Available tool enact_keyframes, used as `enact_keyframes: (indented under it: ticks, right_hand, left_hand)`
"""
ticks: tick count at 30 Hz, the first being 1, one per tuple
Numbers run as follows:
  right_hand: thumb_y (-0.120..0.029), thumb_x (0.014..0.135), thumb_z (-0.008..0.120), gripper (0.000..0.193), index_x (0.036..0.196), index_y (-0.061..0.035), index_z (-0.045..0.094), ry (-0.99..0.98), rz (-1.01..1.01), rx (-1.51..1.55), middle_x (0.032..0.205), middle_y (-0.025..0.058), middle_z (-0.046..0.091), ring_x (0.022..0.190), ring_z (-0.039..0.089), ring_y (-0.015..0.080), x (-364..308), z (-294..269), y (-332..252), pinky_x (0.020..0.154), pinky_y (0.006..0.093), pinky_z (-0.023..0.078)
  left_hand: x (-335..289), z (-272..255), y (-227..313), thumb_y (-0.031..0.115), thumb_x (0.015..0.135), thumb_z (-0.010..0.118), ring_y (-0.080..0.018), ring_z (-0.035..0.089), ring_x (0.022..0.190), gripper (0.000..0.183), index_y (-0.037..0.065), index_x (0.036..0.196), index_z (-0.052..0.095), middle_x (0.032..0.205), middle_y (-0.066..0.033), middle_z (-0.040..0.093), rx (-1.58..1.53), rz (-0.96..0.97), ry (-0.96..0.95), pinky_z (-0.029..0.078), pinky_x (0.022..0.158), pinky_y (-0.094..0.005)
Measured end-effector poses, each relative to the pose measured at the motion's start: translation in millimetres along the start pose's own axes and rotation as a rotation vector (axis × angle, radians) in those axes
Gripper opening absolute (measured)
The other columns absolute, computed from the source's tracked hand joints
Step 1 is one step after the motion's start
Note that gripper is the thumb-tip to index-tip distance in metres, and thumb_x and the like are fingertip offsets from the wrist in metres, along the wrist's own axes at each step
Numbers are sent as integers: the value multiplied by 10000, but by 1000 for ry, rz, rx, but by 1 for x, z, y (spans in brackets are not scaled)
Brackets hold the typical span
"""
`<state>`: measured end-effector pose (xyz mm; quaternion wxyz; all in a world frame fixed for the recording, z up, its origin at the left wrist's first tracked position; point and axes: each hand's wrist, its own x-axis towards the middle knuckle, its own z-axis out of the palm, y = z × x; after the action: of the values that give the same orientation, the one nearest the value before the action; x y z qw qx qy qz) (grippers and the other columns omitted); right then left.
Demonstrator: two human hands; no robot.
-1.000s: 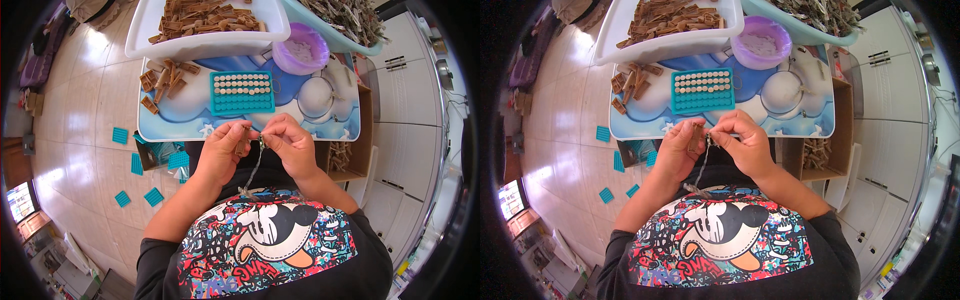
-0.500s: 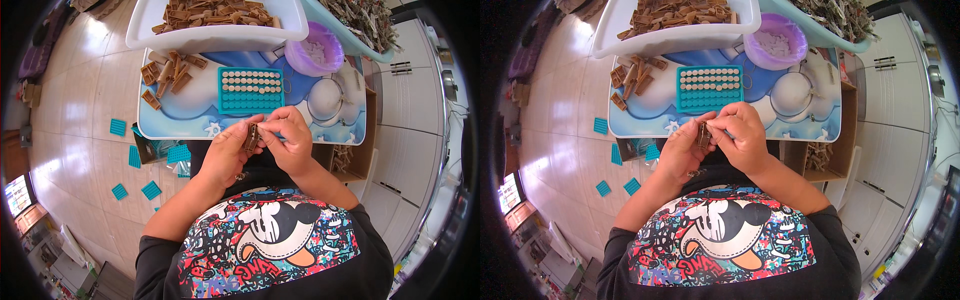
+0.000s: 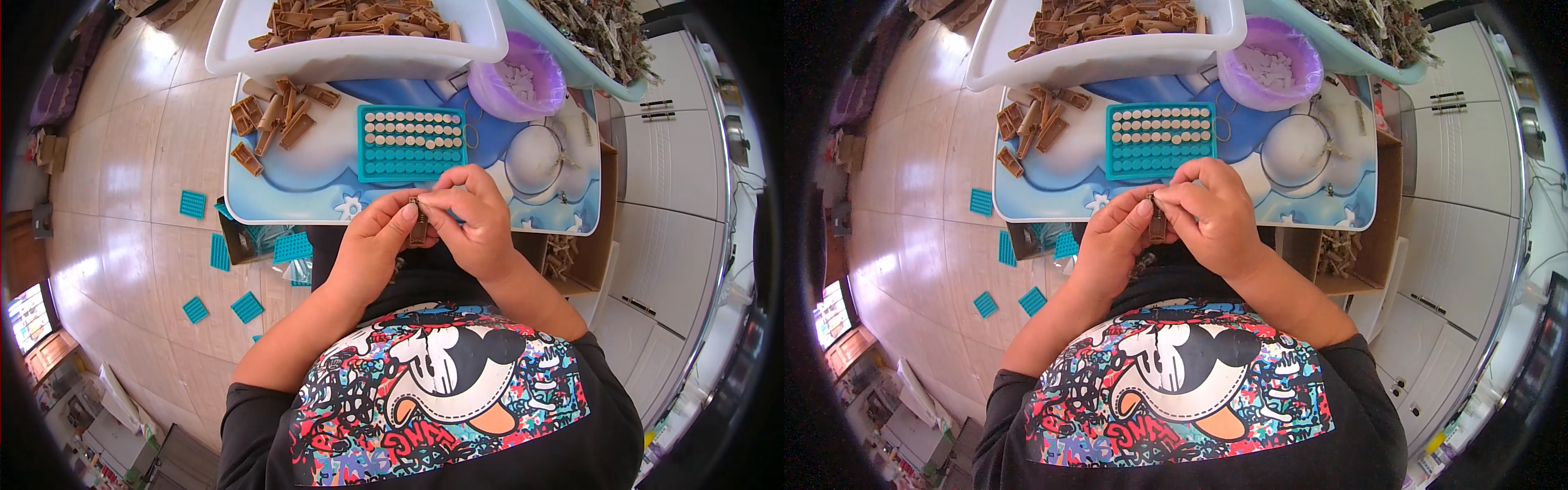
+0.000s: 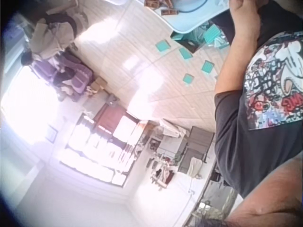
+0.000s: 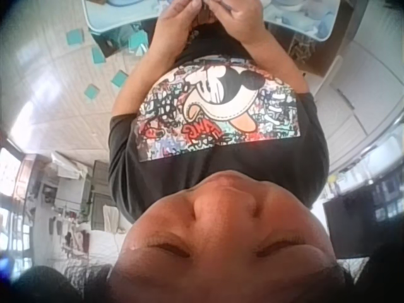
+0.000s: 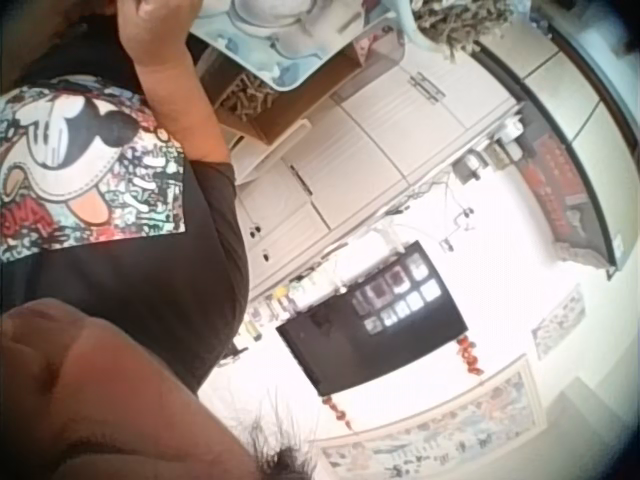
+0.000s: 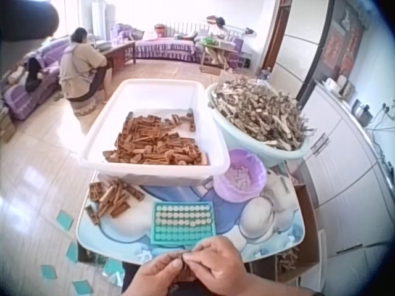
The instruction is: The person assembles small wooden components by hand, placing them into a blue organizational tray.
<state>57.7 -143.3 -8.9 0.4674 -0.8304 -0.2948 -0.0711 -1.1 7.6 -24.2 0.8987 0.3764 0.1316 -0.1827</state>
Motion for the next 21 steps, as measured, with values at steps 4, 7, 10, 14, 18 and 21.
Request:
enact_keyframes:
  ticks: [4,7,10,14,18,21]
  right_hand:
    - [-75,719,713,212,882,-53,581,62,13,61,805,80,559,721,546,238,0,-2,-5,611,320,429]
    - [-121,714,738,319,951,-44,538,21,85,88,805,79,564,721,556,242,-13,-3,-10,615,327,438]
    - [-179,691,775,434,997,-43,499,-52,154,86,803,75,583,740,580,250,-25,6,-11,638,348,452]
    - [-132,695,768,465,1037,-41,466,-17,93,125,823,90,614,673,593,237,-24,22,-14,642,355,461]
    - [-21,731,703,397,1048,-48,466,-34,303,398,698,72,600,567,568,242,-26,21,-20,593,340,452]
    - [12,737,681,384,1052,-52,470,-17,212,298,639,56,584,545,559,233,-25,11,-14,563,333,435]
  left_hand:
    - [-1,9,9,205,968,447,-191,598,988,309,7,1203,475,1133,-115,588,69,48,83,476,881,-331]
    - [0,12,10,185,971,435,-186,582,1011,272,6,1174,463,1159,-142,577,59,141,141,464,896,-323]
    - [-1,15,11,172,973,429,-178,570,1024,249,2,1153,458,1171,-155,571,38,204,164,456,902,-311]
    - [-1,15,9,182,968,440,-210,577,1022,254,11,1155,455,1192,-178,549,29,205,166,459,906,-333]
    - [-1,14,9,181,968,441,-205,583,1003,253,17,1160,454,1174,-176,557,11,233,169,477,878,-333]
    - [-1,13,11,170,968,442,-212,597,999,245,16,1158,455,1135,-155,579,40,260,247,481,875,-311]
